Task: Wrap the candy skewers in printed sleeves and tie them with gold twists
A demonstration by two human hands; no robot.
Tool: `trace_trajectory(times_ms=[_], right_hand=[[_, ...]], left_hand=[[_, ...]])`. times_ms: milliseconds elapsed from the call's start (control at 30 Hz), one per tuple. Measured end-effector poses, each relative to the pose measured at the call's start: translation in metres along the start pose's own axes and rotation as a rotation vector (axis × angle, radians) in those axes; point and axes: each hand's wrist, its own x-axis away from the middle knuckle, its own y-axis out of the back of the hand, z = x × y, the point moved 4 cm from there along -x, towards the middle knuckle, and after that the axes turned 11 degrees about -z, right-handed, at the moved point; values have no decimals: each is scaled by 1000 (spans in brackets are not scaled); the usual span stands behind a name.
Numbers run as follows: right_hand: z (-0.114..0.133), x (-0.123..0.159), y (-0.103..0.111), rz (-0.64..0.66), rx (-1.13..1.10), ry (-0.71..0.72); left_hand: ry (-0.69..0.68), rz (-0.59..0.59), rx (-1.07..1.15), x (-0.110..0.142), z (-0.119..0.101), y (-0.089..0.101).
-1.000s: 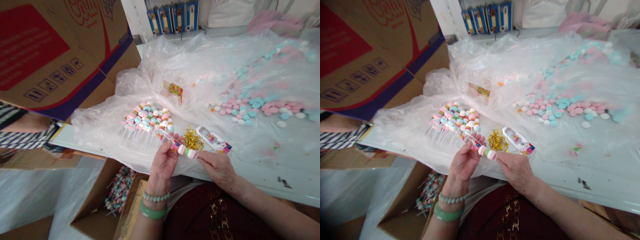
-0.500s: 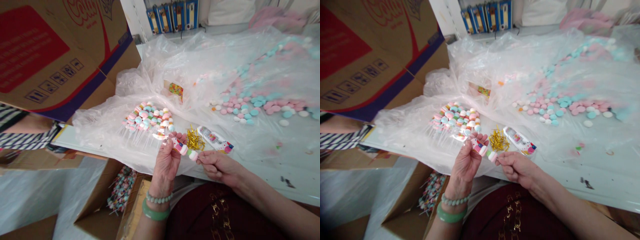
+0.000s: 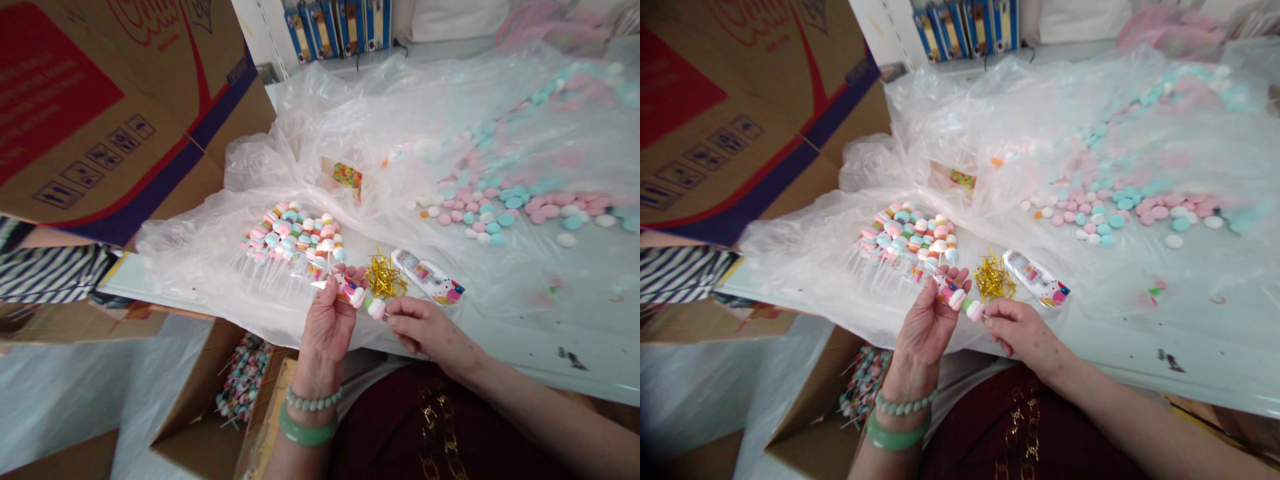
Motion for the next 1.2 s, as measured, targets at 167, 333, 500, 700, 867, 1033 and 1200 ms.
trace_trajectory(times_ms=[167,333,500,700,867,1033,1200], right_hand=[[15,8,1,-134,544,438],[6,6,-5,-7,345,195],[-7,-1,-9,161,-228,-176],[-9,-4,-12,385,-562,-391],[-4,-3,-6,157,-333,-173],[-1,-4,-3,-26,-24,-42],[10,-1,1,-190,455,434]], left_hand=[[-50,-3,-7,3,0,-3],[-159,78,-27,6,-5,-5],[-155,89,-49,6,-3,-4],[-63,93,-83,7,2,-2],[107,38,-147,4,-3,4],[30,-55,-156,2,-8,5],[-82,-88,-141,5,-1,0]])
